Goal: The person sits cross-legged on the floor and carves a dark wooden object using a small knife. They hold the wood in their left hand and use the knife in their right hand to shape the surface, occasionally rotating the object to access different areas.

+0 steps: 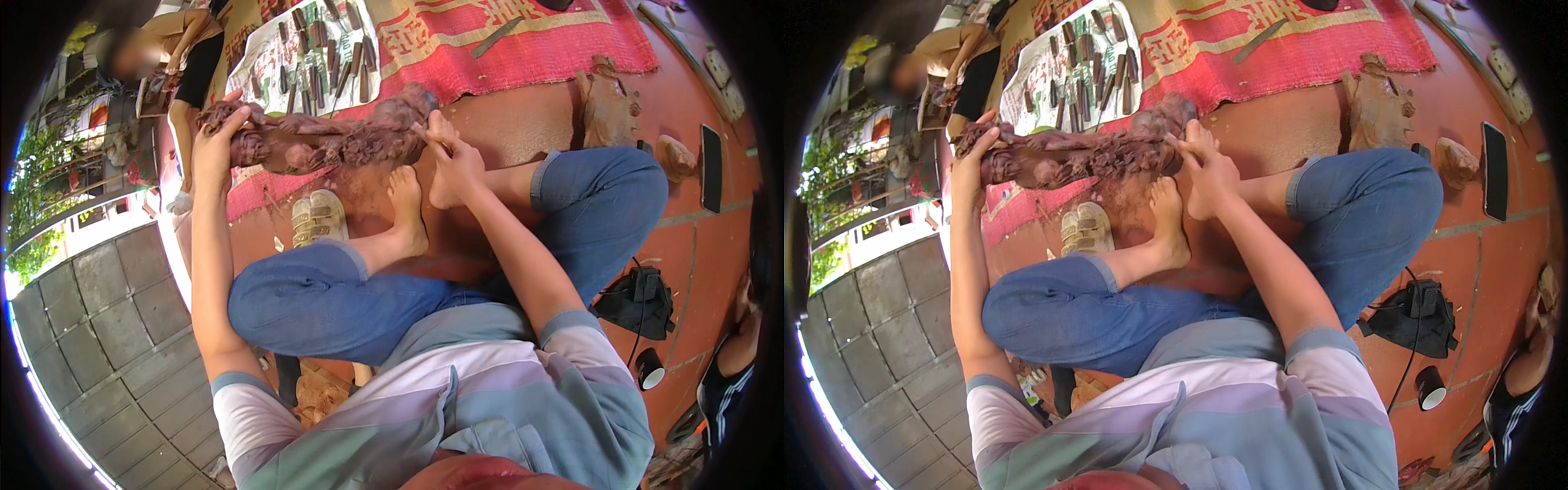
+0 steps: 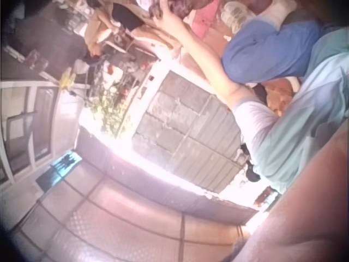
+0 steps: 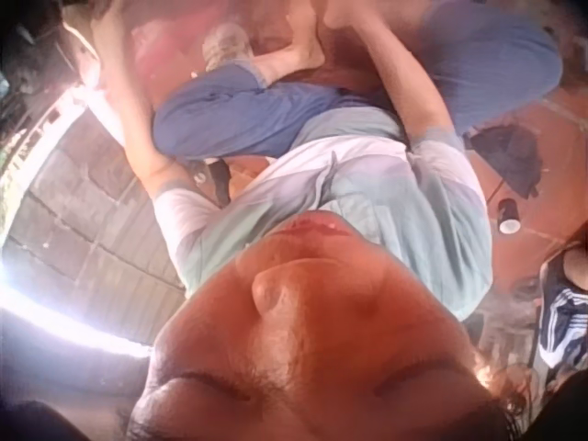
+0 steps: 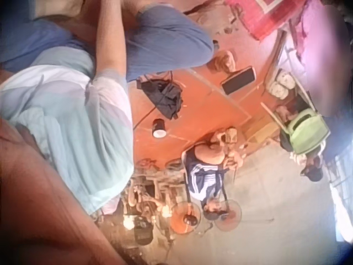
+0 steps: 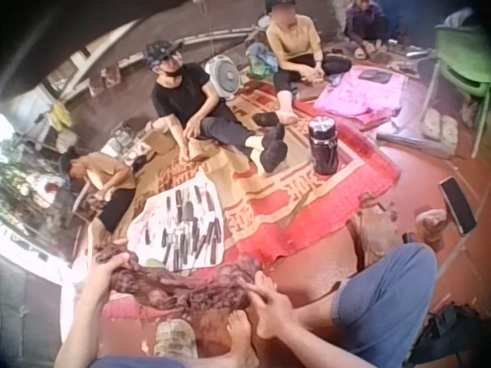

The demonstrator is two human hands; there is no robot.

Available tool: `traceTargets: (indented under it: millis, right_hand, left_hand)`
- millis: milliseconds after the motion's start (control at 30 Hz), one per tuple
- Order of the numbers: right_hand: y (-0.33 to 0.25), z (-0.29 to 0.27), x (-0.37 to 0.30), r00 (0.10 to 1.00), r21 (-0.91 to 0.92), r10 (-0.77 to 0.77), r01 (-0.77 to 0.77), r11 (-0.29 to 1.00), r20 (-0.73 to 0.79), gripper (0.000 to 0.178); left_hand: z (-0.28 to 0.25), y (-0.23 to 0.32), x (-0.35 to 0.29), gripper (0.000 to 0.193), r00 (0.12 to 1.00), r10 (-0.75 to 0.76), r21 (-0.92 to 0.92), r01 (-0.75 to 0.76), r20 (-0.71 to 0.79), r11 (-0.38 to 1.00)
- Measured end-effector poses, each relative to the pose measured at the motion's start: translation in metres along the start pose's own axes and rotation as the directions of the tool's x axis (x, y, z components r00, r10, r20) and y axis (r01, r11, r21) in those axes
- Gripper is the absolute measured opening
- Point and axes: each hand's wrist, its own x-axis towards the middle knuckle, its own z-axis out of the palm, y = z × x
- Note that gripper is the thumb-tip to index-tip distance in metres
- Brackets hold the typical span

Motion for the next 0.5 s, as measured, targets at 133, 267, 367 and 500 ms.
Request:
traceTargets:
  millis: [133,267,367,500]
  right_hand:
    - [-0.078,-0.026,0.026,0.977,0.192,0.206,-0.212,0.958,0.051,0.035]
    - [-0.093,-0.020,0.015,0.976,0.057,0.195,-0.201,0.978,0.101,0.019]
    - [-0.063,-0.016,-0.015,0.966,0.171,0.132,-0.172,0.970,0.222,0.019]
    - [-0.072,-0.021,0.023,0.932,0.306,0.212,-0.118,0.945,-0.295,0.022]
  left_hand:
    - [0.006,0.001,-0.012,0.042,0.999,-0.049,-0.048,0.050,0.007,0.998]
    - [0.002,-0.003,-0.004,0.041,1.000,-0.011,-0.005,0.010,-0.024,1.000]
    - [-0.002,-0.003,-0.004,0.041,0.999,-0.030,-0.023,0.030,-0.012,0.999]
    - [-0.001,-0.004,-0.006,0.040,1.000,-0.006,-0.023,0.006,0.015,1.000]
